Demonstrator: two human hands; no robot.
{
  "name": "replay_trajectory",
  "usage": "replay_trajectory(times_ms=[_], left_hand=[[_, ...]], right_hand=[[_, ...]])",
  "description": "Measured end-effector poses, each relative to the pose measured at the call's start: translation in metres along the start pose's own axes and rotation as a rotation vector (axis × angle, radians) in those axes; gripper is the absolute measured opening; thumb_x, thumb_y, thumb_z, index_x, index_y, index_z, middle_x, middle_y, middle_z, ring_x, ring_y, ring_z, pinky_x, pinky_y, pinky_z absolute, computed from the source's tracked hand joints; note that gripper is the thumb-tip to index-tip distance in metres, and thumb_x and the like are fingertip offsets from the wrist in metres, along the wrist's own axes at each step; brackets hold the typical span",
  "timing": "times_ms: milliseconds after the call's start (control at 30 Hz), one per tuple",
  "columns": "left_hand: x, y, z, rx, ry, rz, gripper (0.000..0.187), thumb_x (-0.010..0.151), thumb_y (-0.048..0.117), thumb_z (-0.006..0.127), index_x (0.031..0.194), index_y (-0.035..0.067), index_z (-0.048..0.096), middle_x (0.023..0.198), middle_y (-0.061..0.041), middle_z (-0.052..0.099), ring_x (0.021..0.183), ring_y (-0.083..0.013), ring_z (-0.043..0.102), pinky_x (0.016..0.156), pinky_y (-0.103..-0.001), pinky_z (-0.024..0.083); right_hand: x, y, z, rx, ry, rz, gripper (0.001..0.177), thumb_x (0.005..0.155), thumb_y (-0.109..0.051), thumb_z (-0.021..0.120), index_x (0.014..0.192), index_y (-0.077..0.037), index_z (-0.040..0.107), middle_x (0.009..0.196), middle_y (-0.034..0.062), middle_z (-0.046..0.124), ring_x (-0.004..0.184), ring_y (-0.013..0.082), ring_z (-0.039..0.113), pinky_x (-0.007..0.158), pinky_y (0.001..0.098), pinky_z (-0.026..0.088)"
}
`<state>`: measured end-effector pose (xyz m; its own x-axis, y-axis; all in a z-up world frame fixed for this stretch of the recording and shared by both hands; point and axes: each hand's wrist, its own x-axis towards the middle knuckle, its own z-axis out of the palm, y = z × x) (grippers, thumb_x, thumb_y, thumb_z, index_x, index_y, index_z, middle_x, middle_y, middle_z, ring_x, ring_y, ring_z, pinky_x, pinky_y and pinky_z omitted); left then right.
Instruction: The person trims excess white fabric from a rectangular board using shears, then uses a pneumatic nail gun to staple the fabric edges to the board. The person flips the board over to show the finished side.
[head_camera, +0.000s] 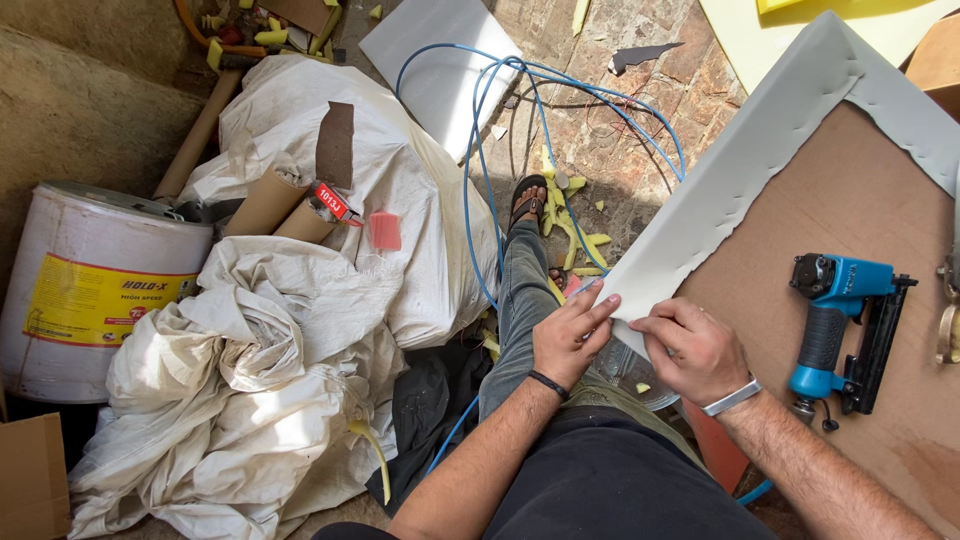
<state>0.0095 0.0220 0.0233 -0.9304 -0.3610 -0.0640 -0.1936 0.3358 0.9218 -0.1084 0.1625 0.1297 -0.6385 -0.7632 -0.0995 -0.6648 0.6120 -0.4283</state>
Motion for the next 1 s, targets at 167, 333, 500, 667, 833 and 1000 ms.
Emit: replay_trajectory(times_ms=[167, 333, 500, 667, 833, 1000], left_hand=[[-0.005, 0.007, 0.002, -0.112, 0.136, -0.047, 0.026, 0.09, 0.013, 0.075, 0.115, 0.019, 0.078, 0.132, -0.005, 0.073, 0.125, -0.0242, 0.068, 0.106, -0.035, 0.055], [-0.009, -0.004, 0.004, -0.13, 0.059, -0.102, 0.023, 0.086, 0.013, 0.077, 0.109, 0.016, 0.08, 0.127, -0.007, 0.074, 0.122, -0.0228, 0.067, 0.106, -0.035, 0.052], [0.037, -0.051, 0.01, -1.091, -0.173, -0.556, 0.04, 0.101, 0.032, 0.052, 0.14, 0.021, 0.056, 0.143, -0.012, 0.064, 0.132, -0.0244, 0.061, 0.113, -0.038, 0.045], [0.08, -0.065, 0.053, -1.171, -0.669, -0.666, 0.068, 0.109, 0.049, 0.03, 0.162, 0.007, 0.035, 0.154, -0.016, 0.051, 0.135, -0.0249, 0.053, 0.114, -0.037, 0.041], [0.063, -0.047, 0.037, -0.835, -0.492, -0.27, 0.062, 0.113, 0.045, 0.034, 0.165, 0.014, 0.025, 0.17, -0.007, 0.03, 0.155, -0.0179, 0.028, 0.125, -0.031, 0.022], [0.026, -0.02, 0.017, -0.705, -0.367, -0.322, 0.068, 0.105, 0.034, 0.056, 0.164, 0.014, 0.029, 0.162, -0.013, 0.042, 0.15, -0.0221, 0.038, 0.122, -0.035, 0.03]], right_hand=[[0.002, -0.002, 0.009, -0.046, -0.024, 0.059, 0.041, 0.078, -0.028, 0.081, 0.114, -0.01, 0.074, 0.109, 0.008, 0.068, 0.076, 0.0194, 0.071, 0.063, 0.0328, 0.059], [0.003, 0.001, 0.016, -0.117, 0.037, -0.044, 0.013, 0.086, -0.019, 0.078, 0.099, -0.017, 0.076, 0.087, -0.0015, 0.069, 0.066, 0.0165, 0.069, 0.059, 0.0318, 0.056], [0.01, 0.009, 0.008, -0.12, 0.011, -0.199, 0.018, 0.08, -0.017, 0.078, 0.098, -0.015, 0.078, 0.077, -0.0001, 0.065, 0.058, 0.0162, 0.065, 0.052, 0.0332, 0.053], [-0.001, 0.012, 0.001, -0.073, -0.028, -0.249, 0.01, 0.081, -0.018, 0.078, 0.089, -0.013, 0.073, 0.075, 0.0018, 0.061, 0.059, 0.0199, 0.063, 0.053, 0.0362, 0.052], [0.011, 0.017, 0.006, -0.049, -0.025, -0.298, 0.007, 0.082, -0.016, 0.077, 0.085, -0.012, 0.072, 0.072, 0.0016, 0.059, 0.057, 0.0185, 0.063, 0.052, 0.0357, 0.052], [0.01, 0.022, 0.009, -0.052, -0.066, -0.272, 0.006, 0.082, -0.015, 0.077, 0.085, -0.012, 0.073, 0.072, 0.0026, 0.058, 0.058, 0.019, 0.063, 0.053, 0.0357, 0.053]])
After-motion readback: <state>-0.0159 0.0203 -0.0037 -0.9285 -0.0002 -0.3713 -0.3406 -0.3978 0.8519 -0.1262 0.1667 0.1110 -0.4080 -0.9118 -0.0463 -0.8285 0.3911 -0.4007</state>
